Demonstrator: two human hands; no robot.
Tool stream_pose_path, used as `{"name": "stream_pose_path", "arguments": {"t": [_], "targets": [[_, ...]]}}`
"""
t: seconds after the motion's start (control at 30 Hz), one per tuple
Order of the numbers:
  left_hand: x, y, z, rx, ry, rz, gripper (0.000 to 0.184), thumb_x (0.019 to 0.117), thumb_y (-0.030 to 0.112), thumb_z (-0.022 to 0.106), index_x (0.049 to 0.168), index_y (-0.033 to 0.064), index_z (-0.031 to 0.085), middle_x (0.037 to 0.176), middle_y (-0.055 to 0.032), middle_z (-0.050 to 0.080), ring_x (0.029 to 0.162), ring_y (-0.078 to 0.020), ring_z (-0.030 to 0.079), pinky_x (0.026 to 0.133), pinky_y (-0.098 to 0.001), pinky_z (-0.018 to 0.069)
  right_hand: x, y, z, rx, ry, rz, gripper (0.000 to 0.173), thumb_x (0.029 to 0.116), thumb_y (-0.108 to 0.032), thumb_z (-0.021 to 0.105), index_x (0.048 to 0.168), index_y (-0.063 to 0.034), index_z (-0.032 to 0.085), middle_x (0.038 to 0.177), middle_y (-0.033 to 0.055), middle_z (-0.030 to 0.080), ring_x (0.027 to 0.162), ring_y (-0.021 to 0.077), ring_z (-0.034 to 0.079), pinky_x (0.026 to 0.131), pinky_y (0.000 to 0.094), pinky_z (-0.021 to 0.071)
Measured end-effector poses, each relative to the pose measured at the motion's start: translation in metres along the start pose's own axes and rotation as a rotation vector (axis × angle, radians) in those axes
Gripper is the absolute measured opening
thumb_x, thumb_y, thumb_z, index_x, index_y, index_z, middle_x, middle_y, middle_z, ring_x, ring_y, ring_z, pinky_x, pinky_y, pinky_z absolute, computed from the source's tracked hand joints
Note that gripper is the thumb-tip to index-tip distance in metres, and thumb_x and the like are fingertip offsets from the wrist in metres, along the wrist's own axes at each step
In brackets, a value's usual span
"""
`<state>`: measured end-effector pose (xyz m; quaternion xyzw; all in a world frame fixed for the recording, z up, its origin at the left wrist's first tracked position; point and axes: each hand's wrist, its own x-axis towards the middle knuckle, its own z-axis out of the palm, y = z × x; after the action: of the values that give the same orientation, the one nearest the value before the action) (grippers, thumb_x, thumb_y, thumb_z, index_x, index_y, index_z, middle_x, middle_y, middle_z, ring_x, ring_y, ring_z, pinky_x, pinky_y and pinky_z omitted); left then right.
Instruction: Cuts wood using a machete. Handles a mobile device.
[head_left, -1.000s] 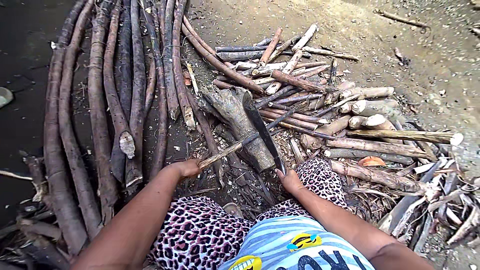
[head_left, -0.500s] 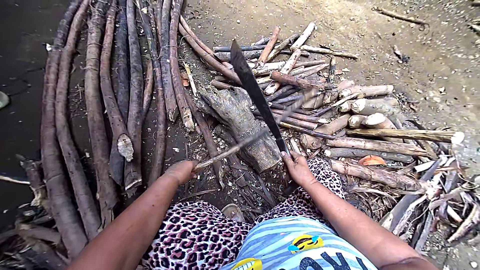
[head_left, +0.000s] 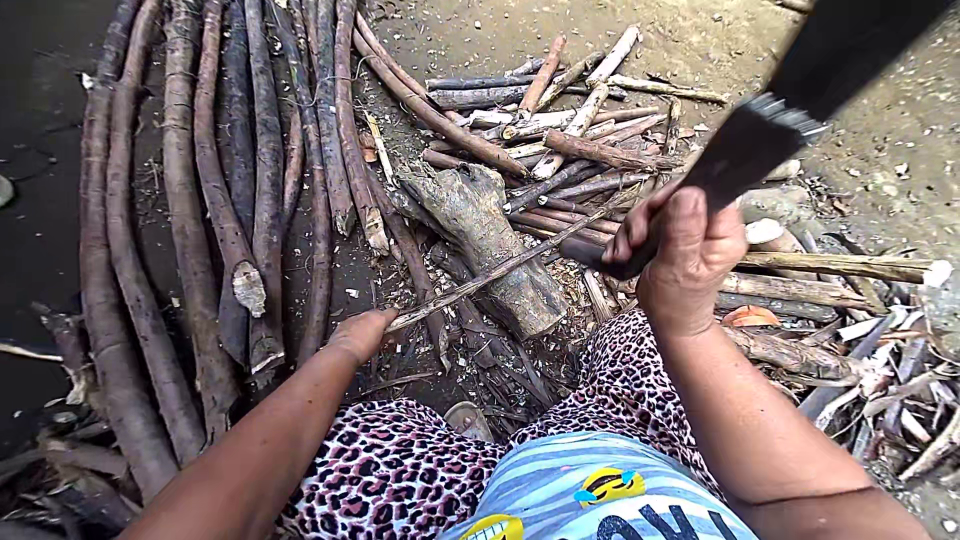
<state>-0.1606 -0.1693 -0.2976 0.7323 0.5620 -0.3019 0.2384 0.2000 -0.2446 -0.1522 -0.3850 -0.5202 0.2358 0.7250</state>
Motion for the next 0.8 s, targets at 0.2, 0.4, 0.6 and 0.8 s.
{"name": "stream_pose_path", "arguments": {"t": [0.2,0.4,0.6,0.8], "targets": [[-0.004,0.009,-0.006,0.041,0.045,-0.066,0.042,0.1037,0.007,0.059,0.145,0.0075,0.055,0.139,-0.0280,0.059,0.126,-0.0495,0.060,0.099,-0.0684,0.0495,-0.069,0.047,0.011,-0.187,-0.005,0.278,0.033,0.1118,-0.030,0.036,0.093,-0.0065,0.050,0.060,-0.0028,0.053,0.048,0.0104,0.055,0.049,0.0310,0.0545],[-0.013,0.021,-0.015,0.102,0.093,-0.126,0.041,0.1012,0.001,0.059,0.142,0.0081,0.057,0.135,-0.0290,0.060,0.122,-0.0511,0.062,0.093,-0.0674,0.0521,-0.181,0.109,-0.004,-0.490,-0.401,1.611,0.038,0.1127,-0.035,0.041,0.121,0.0007,0.053,0.079,0.0097,0.054,0.054,0.0188,0.057,0.056,0.0360,0.0545],[-0.043,0.019,-0.037,-0.296,-0.074,0.069,0.040,0.1027,0.032,0.068,0.125,-0.0014,0.063,0.100,-0.0226,0.065,0.083,-0.0324,0.062,0.078,-0.0531,0.0515,-0.147,0.088,-0.025,-0.021,-0.099,1.591,0.031,0.1117,-0.034,0.045,0.095,-0.0074,0.050,0.058,-0.0026,0.041,0.041,0.0086,0.041,0.041,0.0243,0.0426],[-0.087,0.017,-0.057,-0.424,0.072,0.022,0.029,0.1001,0.023,0.072,0.116,-0.0006,0.067,0.090,-0.0189,0.066,0.072,-0.0271,0.062,0.072,-0.0509,0.0536,-0.111,0.085,-0.060,-0.074,0.022,1.304,0.011,0.1016,-0.004,0.058,0.108,0.0007,0.051,0.059,-0.0004,0.048,0.043,0.0092,0.050,0.044,0.0251,0.0496]]}}
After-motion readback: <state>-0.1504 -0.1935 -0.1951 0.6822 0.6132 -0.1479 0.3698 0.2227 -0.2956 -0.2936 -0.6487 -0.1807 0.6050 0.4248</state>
